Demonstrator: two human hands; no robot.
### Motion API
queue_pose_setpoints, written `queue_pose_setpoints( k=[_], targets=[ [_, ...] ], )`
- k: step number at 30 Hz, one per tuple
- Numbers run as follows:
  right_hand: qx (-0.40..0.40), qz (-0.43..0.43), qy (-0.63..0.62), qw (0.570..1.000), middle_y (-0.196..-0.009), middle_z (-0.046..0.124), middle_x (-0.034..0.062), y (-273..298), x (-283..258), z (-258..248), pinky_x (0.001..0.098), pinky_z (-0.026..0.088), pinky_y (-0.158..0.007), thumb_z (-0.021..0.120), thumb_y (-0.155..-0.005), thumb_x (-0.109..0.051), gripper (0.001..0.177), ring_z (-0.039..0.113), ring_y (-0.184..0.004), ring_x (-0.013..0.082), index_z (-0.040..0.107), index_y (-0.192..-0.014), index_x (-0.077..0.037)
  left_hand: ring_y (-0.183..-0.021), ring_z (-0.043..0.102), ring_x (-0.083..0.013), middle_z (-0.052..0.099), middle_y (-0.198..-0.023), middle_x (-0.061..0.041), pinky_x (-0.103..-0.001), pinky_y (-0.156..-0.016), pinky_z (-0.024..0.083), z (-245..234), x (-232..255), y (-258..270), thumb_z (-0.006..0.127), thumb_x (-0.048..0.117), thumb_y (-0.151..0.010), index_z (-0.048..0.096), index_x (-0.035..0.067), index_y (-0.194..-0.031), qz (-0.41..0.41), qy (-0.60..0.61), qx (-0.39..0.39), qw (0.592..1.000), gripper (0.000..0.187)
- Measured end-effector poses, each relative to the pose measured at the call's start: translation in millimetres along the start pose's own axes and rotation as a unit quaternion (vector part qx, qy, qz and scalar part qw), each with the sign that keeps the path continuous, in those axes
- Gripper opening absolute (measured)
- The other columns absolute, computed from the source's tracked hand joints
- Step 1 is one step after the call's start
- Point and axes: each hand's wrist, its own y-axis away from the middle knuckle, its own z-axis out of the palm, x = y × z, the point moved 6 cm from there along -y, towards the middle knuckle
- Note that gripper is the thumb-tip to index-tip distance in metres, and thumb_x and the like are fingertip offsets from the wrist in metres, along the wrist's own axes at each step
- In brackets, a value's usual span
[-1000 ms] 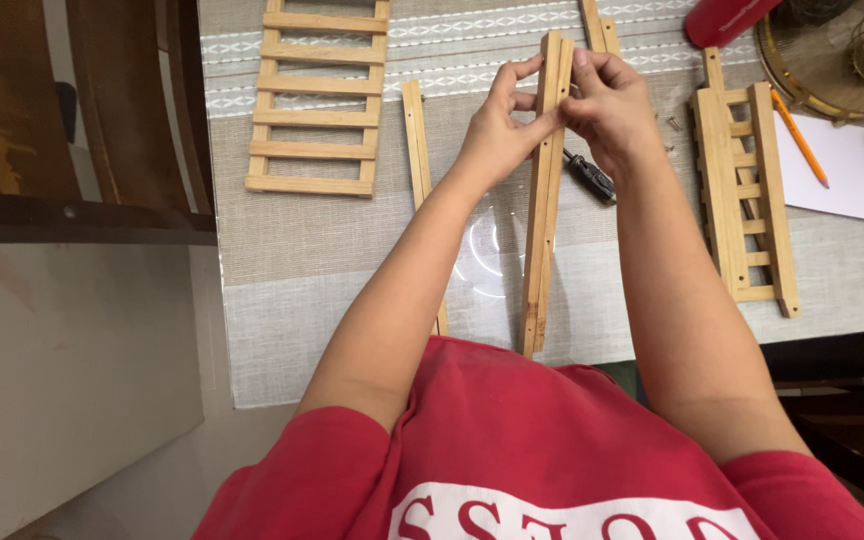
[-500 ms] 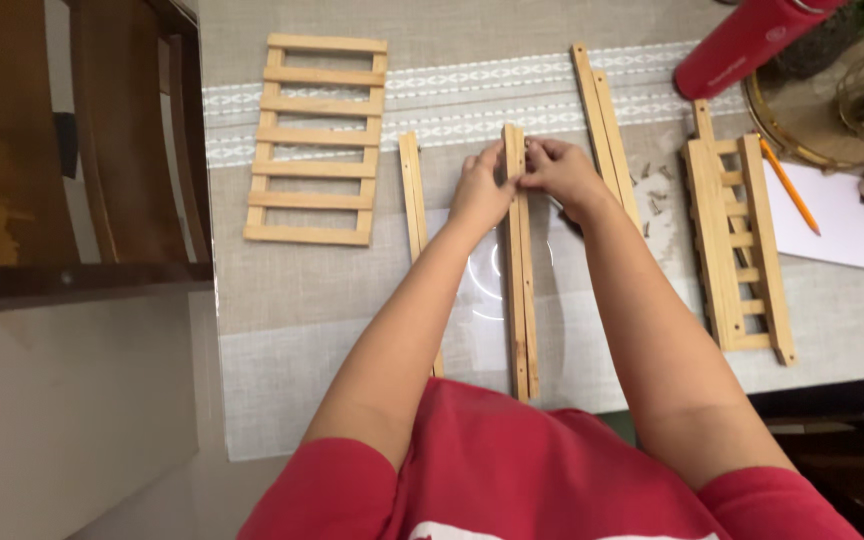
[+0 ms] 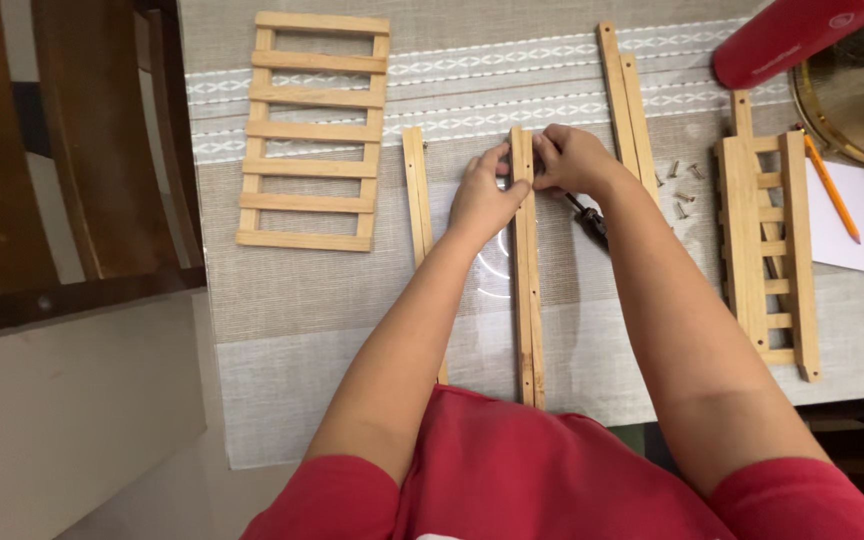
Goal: The person assembles a small wooden rack by joining two long side pieces with a slatted frame using screws and a screwdriver. They align the parts, insert screws, and tighten them to secure the structure.
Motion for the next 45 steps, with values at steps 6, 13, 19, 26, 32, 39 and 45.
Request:
queue_pose_setpoints(
  k=[6, 13, 19, 26, 32, 39, 45],
  targets=[
    [-0.022, 0.038, -0.019, 0.999, -0.086, 0.072, 0.0127, 10, -15, -5, 0.0330, 0.060, -0.059, 0.065, -0.101, -0.028, 0.030, 0.072, -0.068, 0.0203, 0.061, -0.114, -0.002, -0.102, 0.068, -0.0223, 0.063, -0.120, -0.006, -0.038, -0.084, 0.058, -1, 3, 3, 0.075, 0.029, -0.079, 0.056, 0.013, -0.141, -0.016, -0.047, 0.019, 0.999, 0.067],
    [-0.036, 0.000, -0.138, 0.990, -0.088, 0.070, 0.0070, 13, -1, -4, 0.0277, 0.057, -0.054, 0.068, -0.096, -0.020, 0.029, 0.070, -0.066, 0.0137, 0.059, -0.120, -0.008, -0.104, 0.069, -0.0243, 0.063, -0.119, -0.007, -0.038, -0.086, 0.059, 1, 0, -2, 0.075, 0.028, -0.079, 0.057, 0.012, -0.141, 0.009, -0.031, 0.015, 0.999, 0.066],
    [0.034, -0.115, 0.062, 0.991, -0.096, 0.073, 0.0179, -6, 10, 3, 0.0419, 0.056, -0.071, 0.087, -0.076, -0.024, 0.053, 0.070, -0.084, 0.0312, 0.061, -0.119, -0.008, -0.103, 0.068, -0.0266, 0.065, -0.116, -0.009, -0.038, -0.086, 0.058, 5, -13, -7, 0.077, 0.026, -0.078, 0.060, 0.010, -0.138, 0.038, -0.023, 0.031, 0.999, 0.065],
    [0.072, -0.171, 0.099, 0.978, -0.101, 0.073, 0.0209, -6, 11, 6, 0.0467, 0.056, -0.083, 0.094, -0.064, -0.029, 0.065, 0.070, -0.100, 0.0416, 0.058, -0.114, -0.007, -0.095, 0.070, -0.0247, 0.065, -0.113, -0.012, -0.036, -0.079, 0.061, 10, -24, -12, 0.079, 0.023, -0.080, 0.064, 0.008, -0.134, 0.074, 0.002, 0.041, 0.996, 0.058],
    [0.113, -0.158, 0.058, 0.979, -0.099, 0.073, 0.0237, 13, 0, 5, 0.0465, 0.056, -0.085, 0.080, -0.081, -0.024, 0.050, 0.070, -0.097, 0.0424, 0.060, -0.124, -0.008, -0.078, 0.071, -0.0176, 0.066, -0.111, -0.011, -0.033, -0.076, 0.061, 9, -32, -8, 0.080, 0.026, -0.084, 0.060, 0.008, -0.142, 0.063, 0.020, 0.006, 0.998, 0.064],
    [0.175, -0.093, -0.065, 0.978, -0.081, 0.071, 0.0165, 79, -10, -26, 0.0412, 0.055, -0.070, 0.061, -0.099, -0.018, 0.034, 0.071, -0.075, 0.0300, 0.062, -0.132, -0.012, -0.080, 0.070, -0.0156, 0.066, -0.111, -0.011, -0.031, -0.079, 0.059, 5, -29, -7, 0.082, 0.030, -0.086, 0.061, 0.001, -0.140, 0.085, -0.023, 0.004, 0.996, 0.065],
    [0.187, -0.023, -0.225, 0.956, -0.075, 0.065, 0.0002, 163, 49, -34, 0.0285, 0.056, -0.059, 0.053, -0.101, -0.015, 0.030, 0.068, -0.060, 0.0096, 0.065, -0.129, -0.013, -0.104, 0.070, -0.0182, 0.058, -0.127, -0.015, -0.032, -0.092, 0.058, 5, -37, 16, 0.079, 0.031, -0.090, 0.051, 0.000, -0.148, 0.067, 0.021, -0.018, 0.997, 0.072]
  ],
)
